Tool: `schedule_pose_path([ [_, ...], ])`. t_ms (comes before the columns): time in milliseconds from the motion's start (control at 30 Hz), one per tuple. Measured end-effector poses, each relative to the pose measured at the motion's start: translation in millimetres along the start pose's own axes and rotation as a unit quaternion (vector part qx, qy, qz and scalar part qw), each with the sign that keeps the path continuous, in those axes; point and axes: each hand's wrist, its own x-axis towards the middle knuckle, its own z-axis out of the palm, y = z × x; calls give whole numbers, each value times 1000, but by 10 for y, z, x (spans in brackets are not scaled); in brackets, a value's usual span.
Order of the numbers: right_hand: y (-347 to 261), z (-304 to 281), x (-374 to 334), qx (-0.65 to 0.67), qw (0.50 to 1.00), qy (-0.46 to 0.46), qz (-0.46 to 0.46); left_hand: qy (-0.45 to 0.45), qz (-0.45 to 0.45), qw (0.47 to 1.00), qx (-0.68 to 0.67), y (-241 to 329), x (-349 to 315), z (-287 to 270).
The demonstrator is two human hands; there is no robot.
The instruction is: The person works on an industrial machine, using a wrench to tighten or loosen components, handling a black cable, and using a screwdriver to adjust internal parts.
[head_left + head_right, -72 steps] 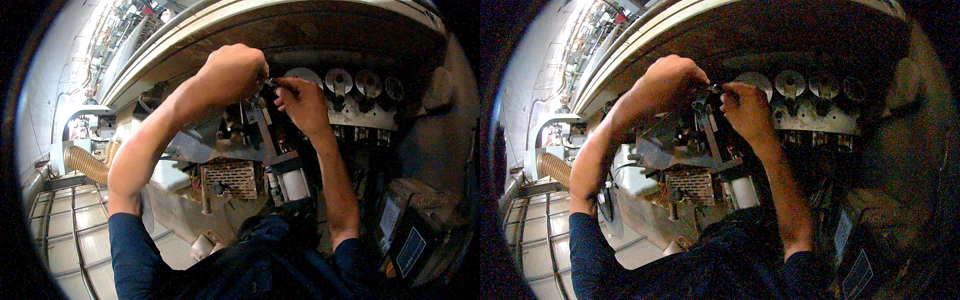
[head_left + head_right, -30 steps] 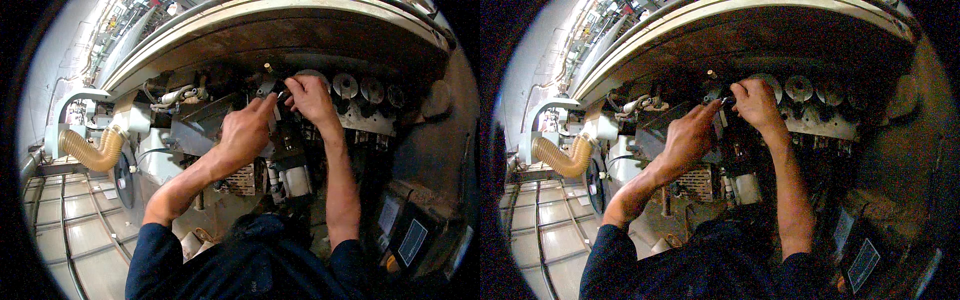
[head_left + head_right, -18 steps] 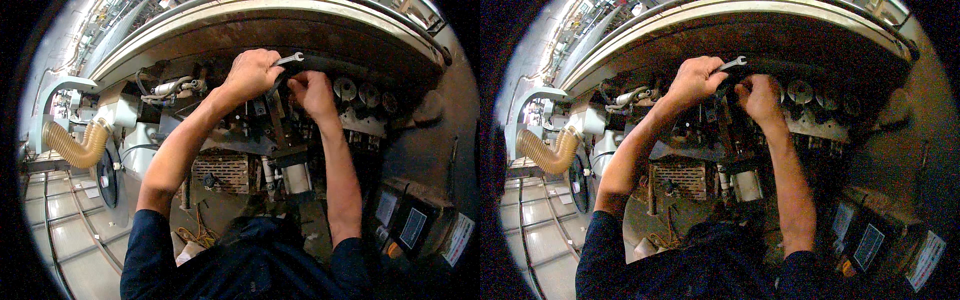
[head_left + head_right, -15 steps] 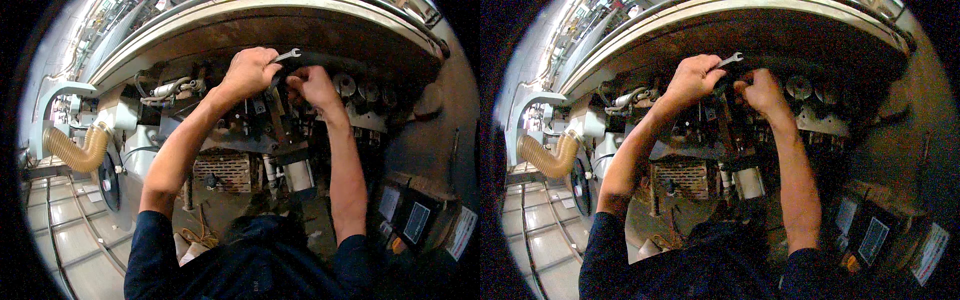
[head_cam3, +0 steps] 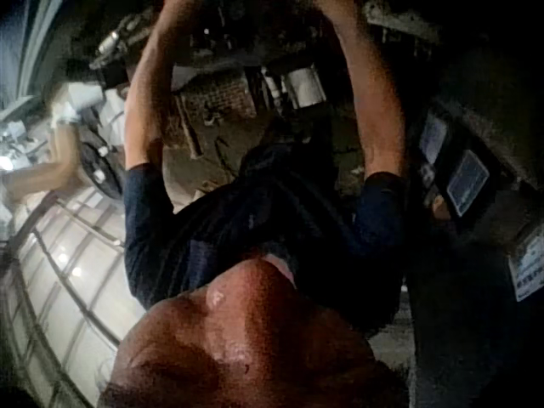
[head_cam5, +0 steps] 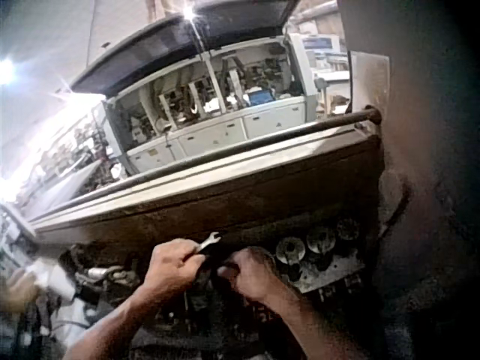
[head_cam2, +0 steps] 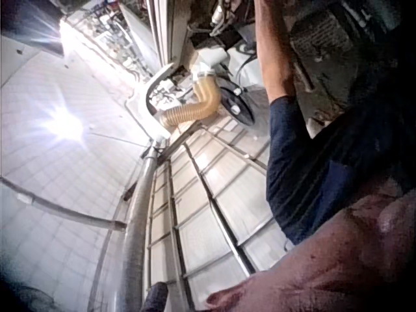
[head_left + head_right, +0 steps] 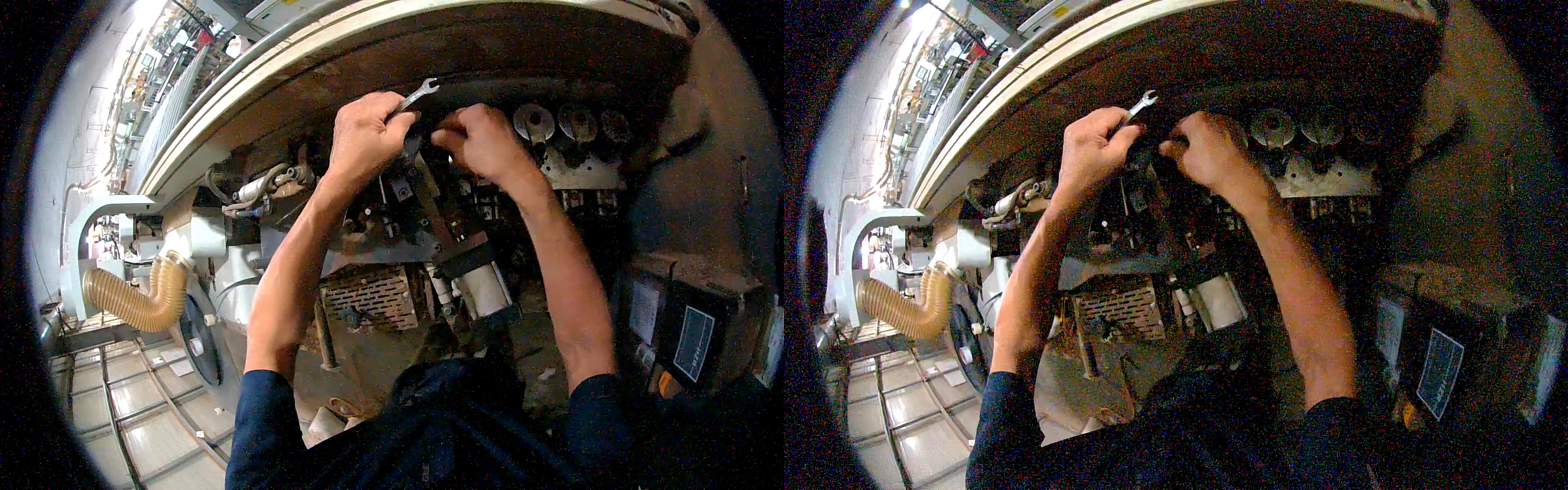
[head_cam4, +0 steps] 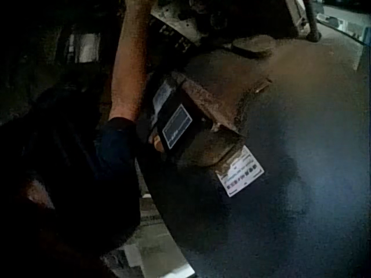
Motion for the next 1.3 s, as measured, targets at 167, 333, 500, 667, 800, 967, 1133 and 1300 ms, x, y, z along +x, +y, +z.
schedule_pose_path([
  [167, -95, -75, 108, 110, 981, -100, 123, -5, 11, 1000, -18, -27, -18, -39],
  [333, -68, 28, 16, -31, 999, 33, -2, -3, 8, 1000, -17, 32, 13, -42],
  [500, -67, 52, 48, 24, 997, -11, 72, -13, 25, 998, -57, -41, 11, -39],
  [667, -68, 50, 64, -42, 998, -11, 40, -39, -48, 994, -88, -2, 2, -71],
  [800, -210, 41, 37, 43, 991, -25, 123, -22, -21, 994, -105, -63, -45, -50],
  [967, -116, 185, -39, -90, 993, 72, 9, -26, -21, 995, -89, -150, -75, 80],
  [1133, -194, 75, 25, -29, 994, 10, 101, 2, 29, 996, -84, -173, -43, 22],
  [1300, -148, 62, 55, -10, 996, 1, 91, -33, 17, 997, -68, -186, -19, -11],
])
